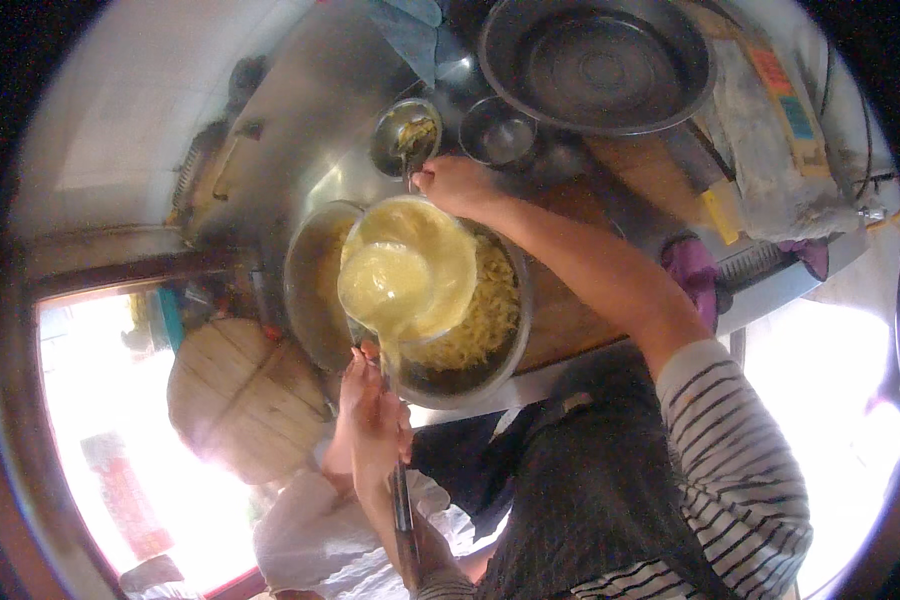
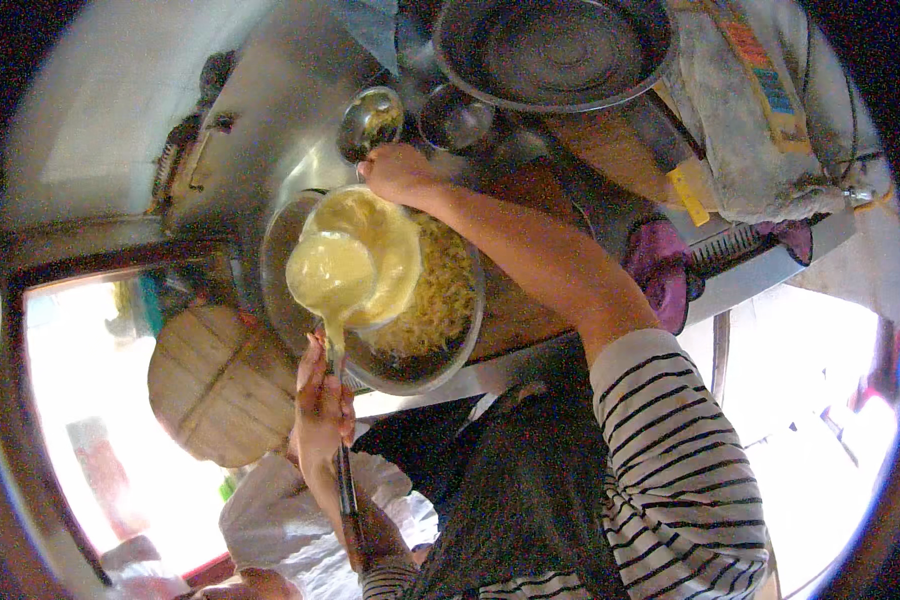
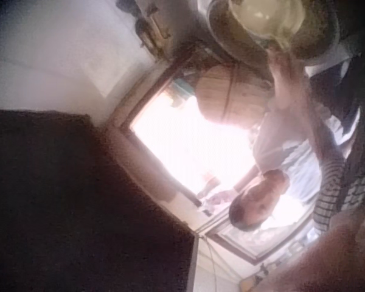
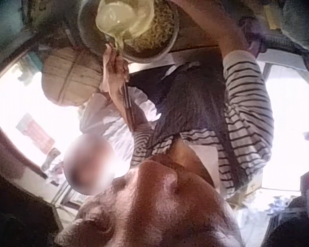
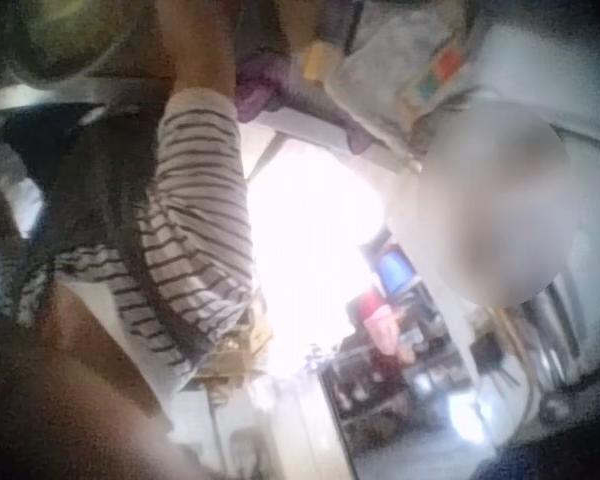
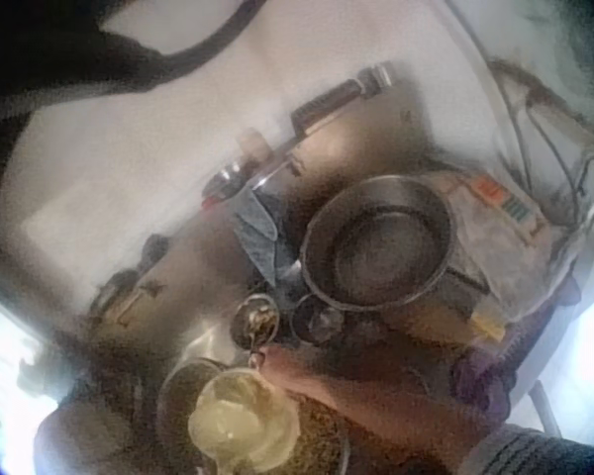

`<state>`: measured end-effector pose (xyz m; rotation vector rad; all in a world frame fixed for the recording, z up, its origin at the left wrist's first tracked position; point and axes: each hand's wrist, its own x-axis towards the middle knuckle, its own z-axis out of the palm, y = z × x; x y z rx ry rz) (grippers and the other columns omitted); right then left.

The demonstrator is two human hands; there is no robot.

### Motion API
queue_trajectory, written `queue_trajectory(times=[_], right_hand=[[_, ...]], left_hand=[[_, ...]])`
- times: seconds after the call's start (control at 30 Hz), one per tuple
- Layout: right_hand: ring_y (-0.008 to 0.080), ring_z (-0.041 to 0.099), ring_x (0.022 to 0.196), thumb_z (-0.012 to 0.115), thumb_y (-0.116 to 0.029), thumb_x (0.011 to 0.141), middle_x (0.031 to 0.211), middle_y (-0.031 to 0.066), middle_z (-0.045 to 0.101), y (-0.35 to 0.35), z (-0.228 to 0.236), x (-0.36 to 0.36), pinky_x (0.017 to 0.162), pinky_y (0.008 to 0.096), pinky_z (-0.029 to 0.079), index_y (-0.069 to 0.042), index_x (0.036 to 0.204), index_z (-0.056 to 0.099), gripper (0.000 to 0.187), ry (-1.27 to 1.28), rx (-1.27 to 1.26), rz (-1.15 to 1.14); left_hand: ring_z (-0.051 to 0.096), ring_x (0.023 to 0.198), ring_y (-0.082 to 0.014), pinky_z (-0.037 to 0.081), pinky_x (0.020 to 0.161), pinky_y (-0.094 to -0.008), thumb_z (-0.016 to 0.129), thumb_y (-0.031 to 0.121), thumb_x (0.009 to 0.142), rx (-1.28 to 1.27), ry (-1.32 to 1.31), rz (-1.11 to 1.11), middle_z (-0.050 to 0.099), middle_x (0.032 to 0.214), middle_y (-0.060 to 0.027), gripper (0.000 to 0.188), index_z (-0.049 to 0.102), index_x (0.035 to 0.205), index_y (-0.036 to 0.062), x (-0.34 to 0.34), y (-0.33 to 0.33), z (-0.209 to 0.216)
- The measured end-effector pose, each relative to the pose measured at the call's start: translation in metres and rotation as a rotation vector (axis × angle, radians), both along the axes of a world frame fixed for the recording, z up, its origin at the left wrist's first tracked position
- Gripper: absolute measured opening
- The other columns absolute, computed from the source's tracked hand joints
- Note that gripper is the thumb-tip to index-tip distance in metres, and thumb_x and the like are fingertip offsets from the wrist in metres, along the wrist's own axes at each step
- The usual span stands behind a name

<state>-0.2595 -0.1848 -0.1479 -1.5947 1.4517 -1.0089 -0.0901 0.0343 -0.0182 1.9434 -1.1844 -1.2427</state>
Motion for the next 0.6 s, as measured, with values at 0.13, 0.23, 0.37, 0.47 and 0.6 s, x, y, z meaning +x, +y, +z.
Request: queue_trajectory(times=[0.13, 0.23, 0.37, 0.47, 0.6], right_hand=[[0.0357, 0.056, 0.084, 0.041, -0.034, 0.084, 0.089, 0.0198, 0.059, 0.003, 0.002, -0.012, 0.077, 0.0425, 0.044, -0.003, 0.087, 0.06, 0.037, 0.014, 0.027, 0.037], [0.0333, 0.056, 0.085, 0.041, -0.036, 0.084, 0.091, 0.0161, 0.059, 0.005, 0.005, -0.003, 0.076, 0.0409, 0.044, -0.005, 0.086, 0.06, 0.036, 0.08, 0.031, 0.036], [0.0322, 0.055, 0.086, 0.041, -0.036, 0.083, 0.093, 0.0139, 0.059, 0.005, 0.005, 0.015, 0.074, 0.0404, 0.043, -0.007, 0.087, 0.06, 0.035, 0.149, 0.0, 0.004], [0.0322, 0.055, 0.085, 0.04, -0.035, 0.084, 0.093, 0.0139, 0.059, 0.01, 0.009, 0.03, 0.072, 0.041, 0.043, -0.007, 0.086, 0.059, 0.034, 0.147, -0.033, -0.026], [0.0349, 0.056, 0.087, 0.04, -0.037, 0.082, 0.093, 0.0173, 0.059, 0.0, -0.004, 0.027, 0.077, 0.043, 0.044, -0.005, 0.087, 0.06, 0.038, 0.08, 0.039, -0.006]], left_hand=[[0.039, 0.041, -0.0126, 0.03, 0.027, -0.0269, 0.038, 0.057, 0.082, 0.258, 0.143, 0.233, 0.042, 0.057, -0.0007, 0.038, 0.046, 0.096, 0.0224, -0.028, -0.007, 0.008], [0.037, 0.033, -0.0126, 0.03, 0.027, -0.0248, 0.04, 0.022, 0.085, 0.268, 0.129, 0.037, 0.04, 0.051, -0.0019, 0.014, 0.046, 0.086, 0.009, -0.009, -0.007, -0.021], [0.039, 0.034, -0.0131, 0.032, 0.028, -0.0252, 0.039, 0.023, 0.084, 0.171, 0.161, -0.011, 0.04, 0.051, -0.0015, 0.014, 0.045, 0.084, 0.0104, 0.007, -0.012, -0.034], [0.041, 0.038, -0.016, 0.035, 0.03, -0.0295, 0.034, 0.056, 0.083, 0.175, 0.289, -0.08, 0.042, 0.056, -0.0002, 0.037, 0.045, 0.085, 0.0215, 0.042, -0.018, -0.048], [0.038, 0.034, -0.0121, 0.033, 0.028, -0.0245, 0.034, 0.049, 0.087, 0.266, 0.495, 0.072, 0.042, 0.056, 0.0004, 0.027, 0.044, 0.089, 0.0234, 0.058, -0.027, -0.044]])
